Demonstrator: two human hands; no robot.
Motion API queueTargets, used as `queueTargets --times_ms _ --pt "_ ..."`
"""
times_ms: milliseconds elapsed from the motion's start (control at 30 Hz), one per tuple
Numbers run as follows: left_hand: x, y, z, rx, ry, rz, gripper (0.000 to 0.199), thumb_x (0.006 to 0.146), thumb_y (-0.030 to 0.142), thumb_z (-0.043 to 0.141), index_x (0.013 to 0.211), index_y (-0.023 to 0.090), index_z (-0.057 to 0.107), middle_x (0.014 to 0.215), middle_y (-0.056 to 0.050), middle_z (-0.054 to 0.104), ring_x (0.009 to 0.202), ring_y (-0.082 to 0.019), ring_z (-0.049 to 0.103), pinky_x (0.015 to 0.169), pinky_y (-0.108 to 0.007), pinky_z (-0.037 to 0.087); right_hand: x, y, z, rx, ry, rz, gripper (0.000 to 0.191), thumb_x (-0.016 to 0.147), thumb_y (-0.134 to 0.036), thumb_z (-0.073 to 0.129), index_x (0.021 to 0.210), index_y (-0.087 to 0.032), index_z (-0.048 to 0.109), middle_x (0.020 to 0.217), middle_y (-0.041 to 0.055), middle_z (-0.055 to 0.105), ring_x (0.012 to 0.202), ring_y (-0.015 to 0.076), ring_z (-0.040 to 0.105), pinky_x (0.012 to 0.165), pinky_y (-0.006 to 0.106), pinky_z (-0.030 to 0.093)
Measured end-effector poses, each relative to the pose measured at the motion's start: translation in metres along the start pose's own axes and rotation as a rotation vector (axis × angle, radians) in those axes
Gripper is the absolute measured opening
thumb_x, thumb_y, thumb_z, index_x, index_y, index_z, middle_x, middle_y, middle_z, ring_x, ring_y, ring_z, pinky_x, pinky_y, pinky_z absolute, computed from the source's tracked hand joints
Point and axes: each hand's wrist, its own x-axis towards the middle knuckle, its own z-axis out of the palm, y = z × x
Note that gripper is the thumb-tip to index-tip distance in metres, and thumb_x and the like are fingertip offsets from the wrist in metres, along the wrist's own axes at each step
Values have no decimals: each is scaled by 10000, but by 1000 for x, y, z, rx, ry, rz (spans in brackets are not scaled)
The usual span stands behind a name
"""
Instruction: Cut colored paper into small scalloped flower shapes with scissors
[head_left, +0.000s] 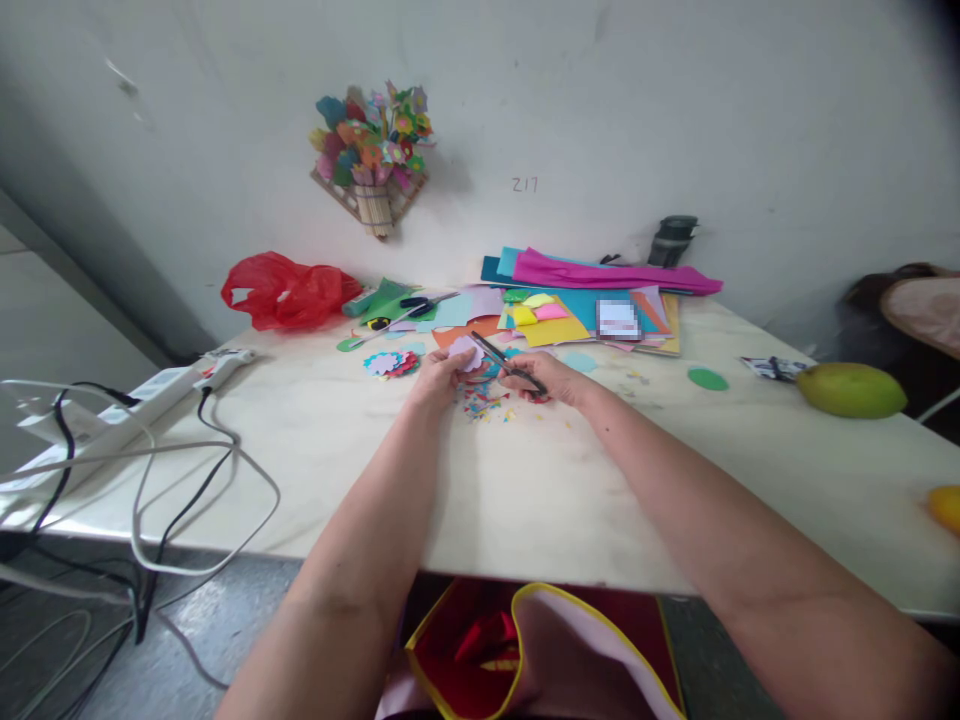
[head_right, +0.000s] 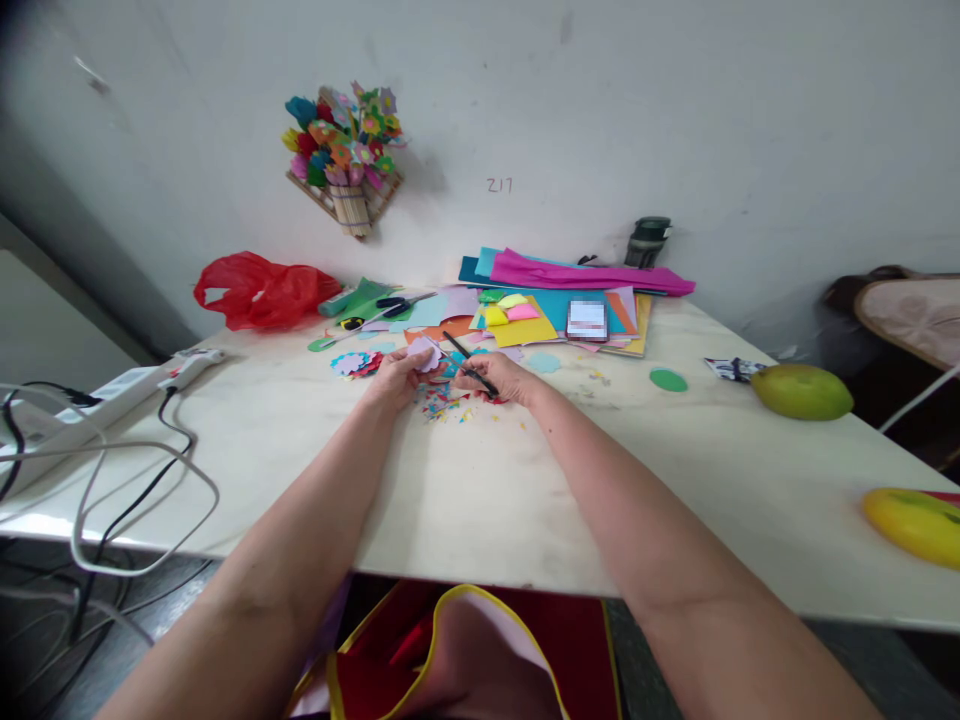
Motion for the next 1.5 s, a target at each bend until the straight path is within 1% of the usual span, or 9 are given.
queueTargets --times_ms 133,300,433,600,767,933,1100,1333,1500 --pt "-1 2 2 -3 20 -1 223 533 166 827 652 93 653 626 -30 649 571 -125 615 690 -312 570 0 5 -3 9 -12 -4 297 670 -355 724 843 -158 583 509 -54 534 355 56 441 310 161 257" --pt "-4 5 5 -12 3 1 230 505 154 832 628 88 648 621 -30 651 579 -133 626 725 -328 565 0 3 -3 3 -6 -8 307 695 -402 722 785 -155 565 549 -31 557 388 54 457 325 157 270" --pt "-3 3 2 25 -6 -11 236 501 168 833 645 94 661 641 -47 670 604 -157 652 694 -304 548 0 2 -4 3 -12 -20 309 712 -416 713 784 -153 568 562 -21 572 404 57 471 336 160 282" --pt "1 -2 -4 86 -65 8 245 503 220 833 664 104 690 651 -59 687 598 -154 644 642 -272 523 3 6 -5 1 -22 -28 305 718 -414 710 799 -156 569 560 -30 567 393 56 463 333 165 283" --pt "1 -1 -4 136 -91 -3 240 516 239 819 669 99 699 635 -66 684 567 -153 629 597 -261 497 3 6 -5 -10 -27 -44 303 712 -409 713 795 -155 569 528 -42 556 366 53 452 325 169 274" --pt "0 -2 -4 131 -111 4 225 537 227 814 676 101 690 638 -61 679 582 -152 631 624 -270 499 0 2 -4 -4 -8 -37 291 690 -377 727 795 -155 571 499 -48 547 360 58 456 327 167 291" --pt "1 -3 -5 134 -111 1 229 536 238 814 676 108 687 626 -57 671 608 -168 643 619 -272 500 1 3 -3 8 -2 -33 287 678 -354 738 808 -156 576 493 -50 539 358 60 449 330 165 308" --pt "0 -1 -3 161 -110 20 232 520 256 816 659 112 700 620 -59 680 558 -147 615 580 -254 491 0 1 -2 11 7 -34 277 677 -338 739 807 -156 576 482 -55 527 355 57 440 322 162 283" --pt "-1 0 -2 143 -102 6 228 512 236 819 649 101 695 633 -69 681 577 -150 620 601 -259 483 0 -1 0 18 20 -17 276 668 -329 739 803 -153 576 479 -57 519 354 54 432 329 159 295"
